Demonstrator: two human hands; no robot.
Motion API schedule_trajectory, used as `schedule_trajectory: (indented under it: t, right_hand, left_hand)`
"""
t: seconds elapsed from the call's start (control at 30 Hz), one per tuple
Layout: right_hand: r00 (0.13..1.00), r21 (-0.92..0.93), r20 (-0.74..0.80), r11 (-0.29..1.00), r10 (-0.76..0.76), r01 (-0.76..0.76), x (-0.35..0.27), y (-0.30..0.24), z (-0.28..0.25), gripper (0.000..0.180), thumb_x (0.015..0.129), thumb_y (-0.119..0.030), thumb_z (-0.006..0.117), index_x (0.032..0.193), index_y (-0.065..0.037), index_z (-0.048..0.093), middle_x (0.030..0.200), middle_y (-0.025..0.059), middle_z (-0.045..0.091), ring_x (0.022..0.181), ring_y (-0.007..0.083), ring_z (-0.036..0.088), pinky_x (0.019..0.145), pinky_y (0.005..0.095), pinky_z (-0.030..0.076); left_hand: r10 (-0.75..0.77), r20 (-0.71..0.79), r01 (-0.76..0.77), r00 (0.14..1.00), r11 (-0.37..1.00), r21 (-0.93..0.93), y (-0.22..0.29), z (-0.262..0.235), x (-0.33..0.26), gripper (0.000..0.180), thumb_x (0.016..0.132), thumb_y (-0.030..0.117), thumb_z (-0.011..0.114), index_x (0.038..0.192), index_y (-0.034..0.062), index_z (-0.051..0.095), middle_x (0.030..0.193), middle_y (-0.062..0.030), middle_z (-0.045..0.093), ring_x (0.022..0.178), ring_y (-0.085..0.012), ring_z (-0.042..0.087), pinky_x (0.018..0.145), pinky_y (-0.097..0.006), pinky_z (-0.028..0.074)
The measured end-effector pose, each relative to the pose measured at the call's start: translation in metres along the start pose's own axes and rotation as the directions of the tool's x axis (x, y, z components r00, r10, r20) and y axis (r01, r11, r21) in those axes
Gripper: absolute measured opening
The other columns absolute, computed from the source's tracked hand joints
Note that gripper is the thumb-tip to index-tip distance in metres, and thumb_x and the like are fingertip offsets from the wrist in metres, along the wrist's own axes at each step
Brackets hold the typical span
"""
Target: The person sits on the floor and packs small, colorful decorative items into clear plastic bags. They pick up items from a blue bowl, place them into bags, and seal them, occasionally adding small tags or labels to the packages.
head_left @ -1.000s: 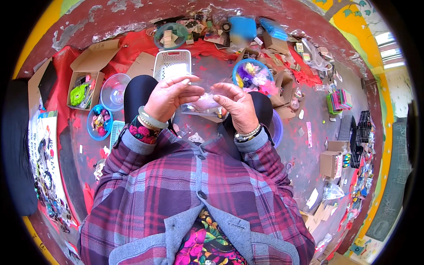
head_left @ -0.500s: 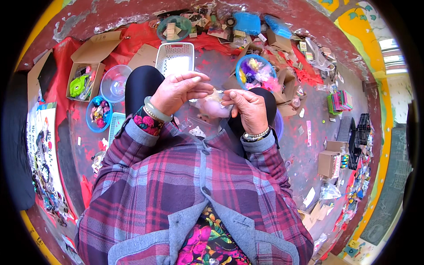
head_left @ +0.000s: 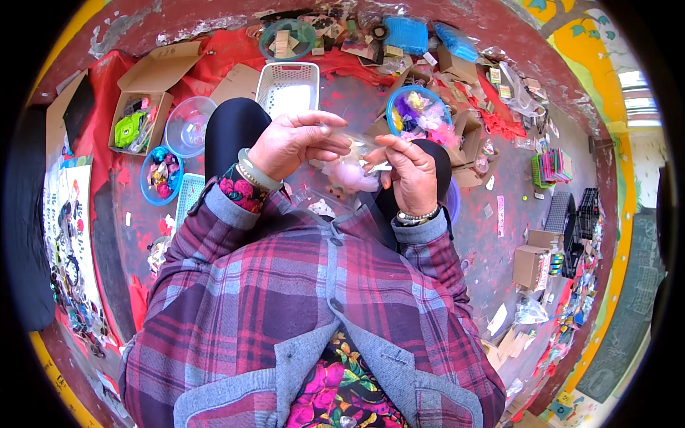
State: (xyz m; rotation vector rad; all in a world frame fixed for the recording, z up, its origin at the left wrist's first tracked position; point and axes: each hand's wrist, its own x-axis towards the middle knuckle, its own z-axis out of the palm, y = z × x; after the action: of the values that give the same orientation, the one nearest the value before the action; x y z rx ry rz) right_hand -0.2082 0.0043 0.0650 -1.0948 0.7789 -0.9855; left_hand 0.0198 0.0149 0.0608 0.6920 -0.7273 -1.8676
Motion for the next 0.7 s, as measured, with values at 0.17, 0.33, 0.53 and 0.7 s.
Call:
schedule_trajectory:
  t: [0.17, 0.33, 0.53, 0.7]
  right_hand:
    - [0.999, 0.037, 0.03, 0.999, -0.038, 0.037, -0.0002, 0.0015, -0.0015, 0.017, 0.089, -0.011, 0.05, 0.095, 0.0, 0.062, 0.084, 0.0125, 0.066, 0.07, 0.0151, 0.063, 0.047, 0.0183, 0.041]
    - [0.992, 0.034, 0.078, 0.995, -0.101, 0.098, 0.0018, 0.004, -0.0044, 0.015, 0.088, -0.006, 0.048, 0.087, 0.0, 0.062, 0.085, 0.0126, 0.066, 0.071, 0.0148, 0.064, 0.048, 0.0182, 0.041]
    - [0.988, -0.115, 0.083, 0.983, -0.133, 0.142, 0.0023, 0.0022, -0.0043, 0.02, 0.087, 0.0, 0.043, 0.085, 0.001, 0.062, 0.088, 0.0107, 0.065, 0.065, 0.0101, 0.059, 0.05, 0.018, 0.042]
    - [0.972, -0.203, 0.137, 0.955, -0.193, 0.218, 0.0031, -0.0004, -0.0073, 0.022, 0.087, 0.003, 0.041, 0.085, 0.001, 0.063, 0.092, 0.0104, 0.064, 0.06, 0.0086, 0.055, 0.051, 0.0185, 0.043]
  left_hand:
    - [0.021, 0.023, -0.019, 1.0, 0.998, -0.063, -0.0028, -0.004, 0.001, 0.021, 0.088, 0.005, 0.046, 0.104, -0.0059, 0.054, 0.096, -0.0224, 0.062, 0.091, -0.0335, 0.062, 0.075, -0.032, 0.055]
    - [0.053, 0.086, -0.04, 0.995, 0.99, -0.137, -0.0036, -0.0063, 0.0019, 0.016, 0.09, 0.009, 0.045, 0.096, -0.004, 0.053, 0.094, -0.0196, 0.061, 0.091, -0.0302, 0.063, 0.078, -0.032, 0.053]
    - [0.095, 0.011, -0.095, 0.995, 0.995, 0.006, -0.0018, 0.0022, 0.0023, 0.011, 0.086, 0.004, 0.051, 0.095, -0.002, 0.054, 0.093, -0.0161, 0.061, 0.093, -0.0304, 0.062, 0.078, -0.03, 0.053]
    - [0.076, 0.002, -0.076, 0.997, 0.996, 0.052, -0.0059, -0.003, 0.0044, 0.027, 0.083, 0.003, 0.058, 0.108, -0.0004, 0.048, 0.104, -0.0209, 0.059, 0.094, -0.0286, 0.062, 0.078, -0.029, 0.052]
